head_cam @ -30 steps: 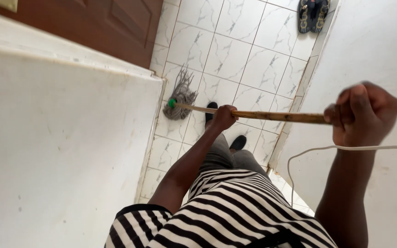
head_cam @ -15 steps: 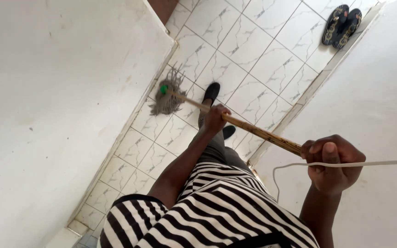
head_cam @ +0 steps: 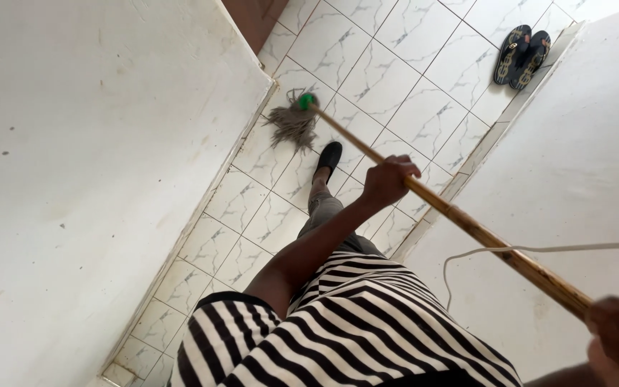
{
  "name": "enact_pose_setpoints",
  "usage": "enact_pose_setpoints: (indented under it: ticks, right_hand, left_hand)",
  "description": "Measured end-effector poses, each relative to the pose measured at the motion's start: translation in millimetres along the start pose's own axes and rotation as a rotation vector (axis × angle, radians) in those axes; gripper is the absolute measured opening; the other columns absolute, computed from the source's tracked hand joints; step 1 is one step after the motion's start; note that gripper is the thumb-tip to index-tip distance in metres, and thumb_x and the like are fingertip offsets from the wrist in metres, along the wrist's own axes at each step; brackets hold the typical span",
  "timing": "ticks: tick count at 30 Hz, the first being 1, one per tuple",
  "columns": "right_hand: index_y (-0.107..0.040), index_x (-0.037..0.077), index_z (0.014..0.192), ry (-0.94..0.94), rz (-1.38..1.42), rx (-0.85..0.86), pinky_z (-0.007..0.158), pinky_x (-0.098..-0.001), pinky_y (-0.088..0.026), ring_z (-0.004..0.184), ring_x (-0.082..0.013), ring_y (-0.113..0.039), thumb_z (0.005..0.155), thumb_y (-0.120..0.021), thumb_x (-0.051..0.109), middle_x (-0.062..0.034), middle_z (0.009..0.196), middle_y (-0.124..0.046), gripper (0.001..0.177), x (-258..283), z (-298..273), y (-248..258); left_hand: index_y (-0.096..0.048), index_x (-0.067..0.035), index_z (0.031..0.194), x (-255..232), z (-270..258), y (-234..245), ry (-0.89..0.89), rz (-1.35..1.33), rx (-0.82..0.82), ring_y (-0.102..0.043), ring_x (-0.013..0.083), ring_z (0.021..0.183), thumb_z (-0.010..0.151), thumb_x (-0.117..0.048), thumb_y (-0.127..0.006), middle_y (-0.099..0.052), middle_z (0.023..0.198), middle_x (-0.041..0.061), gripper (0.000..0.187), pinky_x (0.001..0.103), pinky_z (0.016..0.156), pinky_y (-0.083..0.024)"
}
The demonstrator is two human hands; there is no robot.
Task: Mopping a tiled floor in a hallway area.
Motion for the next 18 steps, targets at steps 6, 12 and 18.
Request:
enact_pose_setpoints:
  ticks: [6, 12, 18]
  right_hand:
    - [-0.044, 0.003, 0.089, -0.185, 0.135, -0.365, 0.045, -0.0321, -0.038, 0.041, -0.0111, -0.030, 0.125, -0.049, 0.019, -0.0051, 0.062, -0.039, 0.040, -11.1, 63.2, -50.4]
    - [-0.047, 0.003, 0.095, -0.345, 0.450, -0.288, 0.052, -0.0301, -0.033, 0.047, -0.0093, -0.026, 0.132, -0.041, 0.025, 0.0013, 0.059, -0.032, 0.043, -113.0, 55.5, -21.8]
    - [-0.048, 0.003, 0.091, -0.410, 0.537, -0.249, 0.050, -0.0321, -0.040, 0.048, -0.0113, -0.030, 0.127, -0.052, 0.018, -0.0041, 0.062, -0.040, 0.040, -87.5, 115.8, -59.8]
  left_hand:
    - [-0.067, -0.017, 0.082, 88.9, 70.8, -19.5, 0.048, 0.041, -0.133, -0.067, 0.0212, 0.096, 0.086, -0.013, -0.064, -0.067, 0.089, -0.002, 0.007, 0.039, 0.068, -0.057]
    - [-0.065, -0.014, 0.082, 93.5, 77.0, 9.8, 0.127, -0.018, -0.193, -0.065, 0.0253, 0.097, 0.081, -0.005, -0.059, -0.066, 0.088, 0.001, 0.011, 0.042, 0.069, -0.055]
    - [-0.065, -0.012, 0.085, 136.3, 42.3, 20.3, 0.189, -0.022, -0.249, -0.064, 0.0308, 0.096, 0.074, -0.003, -0.059, -0.066, 0.088, 0.005, 0.015, 0.046, 0.071, -0.055]
Point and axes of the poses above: each hand's wrist, its own z-axis towards the middle knuckle, its own y-axis out of the back of the hand, x = y × z, the point moved 6 cm from there along z, towards the middle knuckle
